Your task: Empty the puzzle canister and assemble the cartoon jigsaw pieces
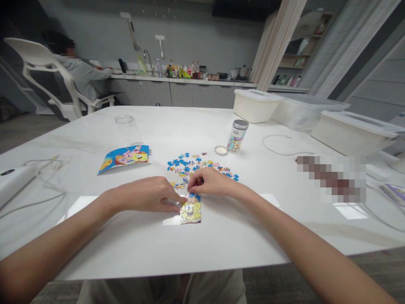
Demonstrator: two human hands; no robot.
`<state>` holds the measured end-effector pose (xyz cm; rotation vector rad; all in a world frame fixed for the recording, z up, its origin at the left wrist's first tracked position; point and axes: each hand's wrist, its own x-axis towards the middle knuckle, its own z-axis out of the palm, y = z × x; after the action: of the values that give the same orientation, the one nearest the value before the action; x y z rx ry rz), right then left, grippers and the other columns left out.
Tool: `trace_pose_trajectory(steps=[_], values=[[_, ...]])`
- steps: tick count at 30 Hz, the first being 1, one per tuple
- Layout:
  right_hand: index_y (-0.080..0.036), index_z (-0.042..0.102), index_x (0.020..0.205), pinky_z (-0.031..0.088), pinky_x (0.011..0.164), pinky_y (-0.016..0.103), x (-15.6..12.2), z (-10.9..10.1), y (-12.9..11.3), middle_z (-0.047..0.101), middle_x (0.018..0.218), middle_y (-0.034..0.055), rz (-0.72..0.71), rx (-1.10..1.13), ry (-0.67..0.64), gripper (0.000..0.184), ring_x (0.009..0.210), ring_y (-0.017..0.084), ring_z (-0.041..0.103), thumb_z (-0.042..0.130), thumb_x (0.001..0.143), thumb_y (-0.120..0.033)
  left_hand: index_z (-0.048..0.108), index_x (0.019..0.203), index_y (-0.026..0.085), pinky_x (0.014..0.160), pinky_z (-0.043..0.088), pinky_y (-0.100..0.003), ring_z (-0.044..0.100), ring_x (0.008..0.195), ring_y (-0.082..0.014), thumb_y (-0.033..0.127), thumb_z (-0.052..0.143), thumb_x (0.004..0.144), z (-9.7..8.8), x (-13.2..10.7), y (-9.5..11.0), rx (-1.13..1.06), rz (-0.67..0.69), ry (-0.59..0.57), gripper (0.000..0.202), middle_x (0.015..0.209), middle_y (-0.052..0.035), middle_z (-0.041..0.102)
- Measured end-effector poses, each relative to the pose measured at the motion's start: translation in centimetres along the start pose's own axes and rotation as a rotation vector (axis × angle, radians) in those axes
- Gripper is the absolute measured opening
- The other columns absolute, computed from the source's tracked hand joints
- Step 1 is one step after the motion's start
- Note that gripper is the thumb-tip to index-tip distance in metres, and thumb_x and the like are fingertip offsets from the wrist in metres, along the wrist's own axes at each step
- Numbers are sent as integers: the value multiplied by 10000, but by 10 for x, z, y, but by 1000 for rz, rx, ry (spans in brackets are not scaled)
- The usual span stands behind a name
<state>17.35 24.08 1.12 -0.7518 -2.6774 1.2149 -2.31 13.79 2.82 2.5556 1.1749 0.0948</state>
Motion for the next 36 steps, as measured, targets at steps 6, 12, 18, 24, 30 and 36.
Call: trace_pose_trajectory(steps=[6,12,18,24,30,36], values=[[-182,719,813,428,591,241,1,1,3,706,773,21,-25,70,1,101,681,118,594,619,810,-166,743,1061,267,507,309,-218,522,510,-101,277,618,900,3,1,1,41,24,33,204,608,11,656],[-181,703,840,433,616,245,1,1,4,714,795,24,-20,66,20,121,708,125,610,582,847,-180,736,1023,248,503,299,-215,528,529,-100,244,631,879,3,2,4,23,-6,41,178,624,17,648],[-182,702,843,436,629,248,0,-2,2,718,808,27,-26,23,9,129,714,130,611,573,838,-174,735,943,229,508,298,-218,475,499,-97,247,608,891,3,3,4,43,-3,17,139,580,24,601],[-178,689,843,433,622,246,0,-3,3,703,768,18,-5,43,28,128,689,129,603,562,832,-165,700,1092,267,517,308,-216,520,530,-108,278,630,881,5,2,5,24,-72,15,222,607,28,623],[-170,690,849,453,670,258,3,-3,10,698,755,25,-13,36,110,130,691,138,612,566,857,-210,649,1125,229,499,292,-227,495,492,-117,271,587,875,8,1,6,105,-63,39,261,544,48,563],[-167,692,859,432,649,260,2,-2,9,691,737,25,-20,-58,164,150,680,141,604,554,876,-224,629,1174,228,494,288,-245,544,524,-135,304,545,911,10,3,6,194,-43,37,286,571,29,598]])
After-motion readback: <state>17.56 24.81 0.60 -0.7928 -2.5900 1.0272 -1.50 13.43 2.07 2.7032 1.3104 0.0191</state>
